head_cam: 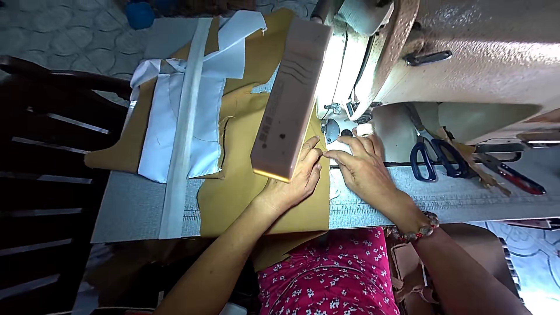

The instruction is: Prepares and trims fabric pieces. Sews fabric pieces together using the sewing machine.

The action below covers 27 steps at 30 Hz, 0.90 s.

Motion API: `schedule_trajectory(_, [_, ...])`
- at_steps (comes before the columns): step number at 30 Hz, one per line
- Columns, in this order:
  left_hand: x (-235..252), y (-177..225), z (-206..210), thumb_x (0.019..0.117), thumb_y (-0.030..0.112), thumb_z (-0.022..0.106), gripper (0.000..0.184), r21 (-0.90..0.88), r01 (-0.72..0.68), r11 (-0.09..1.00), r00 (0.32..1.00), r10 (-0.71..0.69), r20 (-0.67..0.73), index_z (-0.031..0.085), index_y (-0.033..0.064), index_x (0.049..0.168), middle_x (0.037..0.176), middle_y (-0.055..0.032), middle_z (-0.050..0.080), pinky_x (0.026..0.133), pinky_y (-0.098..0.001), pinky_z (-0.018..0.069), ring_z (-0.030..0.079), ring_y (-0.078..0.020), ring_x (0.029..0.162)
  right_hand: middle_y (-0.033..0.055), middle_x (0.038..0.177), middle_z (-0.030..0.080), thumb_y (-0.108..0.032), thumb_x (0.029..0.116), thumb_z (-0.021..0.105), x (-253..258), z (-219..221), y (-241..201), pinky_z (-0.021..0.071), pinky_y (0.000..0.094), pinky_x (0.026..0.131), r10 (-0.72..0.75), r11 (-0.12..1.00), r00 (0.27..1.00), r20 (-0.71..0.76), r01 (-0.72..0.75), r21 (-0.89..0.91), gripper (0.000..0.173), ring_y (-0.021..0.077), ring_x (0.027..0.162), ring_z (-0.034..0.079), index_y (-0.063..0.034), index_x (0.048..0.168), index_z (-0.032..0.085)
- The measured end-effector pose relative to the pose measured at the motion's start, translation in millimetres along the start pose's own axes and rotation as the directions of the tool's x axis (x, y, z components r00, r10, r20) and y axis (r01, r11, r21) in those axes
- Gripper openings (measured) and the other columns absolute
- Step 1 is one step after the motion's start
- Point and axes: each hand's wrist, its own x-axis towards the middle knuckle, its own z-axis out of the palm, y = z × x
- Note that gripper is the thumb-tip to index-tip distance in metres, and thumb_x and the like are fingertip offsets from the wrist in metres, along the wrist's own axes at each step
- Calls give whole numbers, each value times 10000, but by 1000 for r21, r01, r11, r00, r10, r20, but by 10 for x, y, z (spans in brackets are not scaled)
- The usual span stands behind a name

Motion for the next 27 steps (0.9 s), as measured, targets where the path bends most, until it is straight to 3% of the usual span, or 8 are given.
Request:
schedule_trajectory(5, [137, -90, -9, 1002, 227, 432, 320, -20, -19, 1000, 1000, 19, 16, 685, 64, 1109, 1412, -146, 613, 1048, -574, 341, 530, -355, 1341, 202, 1315, 656, -97, 969, 566, 85, 13, 44, 210, 755, 1141, 25, 1000, 999, 21, -25, -11, 322, 517, 1362, 476, -207, 1194, 768])
schedule_trajectory(14, [226, -222, -24, 1020, 221, 395, 371, -35, -68, 997, 996, 70, 53, 707, 60, 1137, 1423, -138, 615, 1135, -579, 294, 500, -375, 1384, 177, 1356, 640, -134, 963, 531, 47, 148, 74, 219, 750, 1142, 20, 998, 998, -67, -23, -52, 365, 509, 1378, 461, -215, 1246, 747])
schedule_trajectory(27, [278, -262, -31, 1022, 224, 412, 343, -24, -87, 996, 996, 88, 18, 695, 63, 1131, 1410, -148, 621, 1089, -571, 336, 519, -373, 1363, 214, 1381, 617, -128, 959, 519, 70, 146, 65, 212, 750, 1144, 43, 996, 998, -46, -46, -74, 410, 522, 1377, 456, -216, 1303, 722])
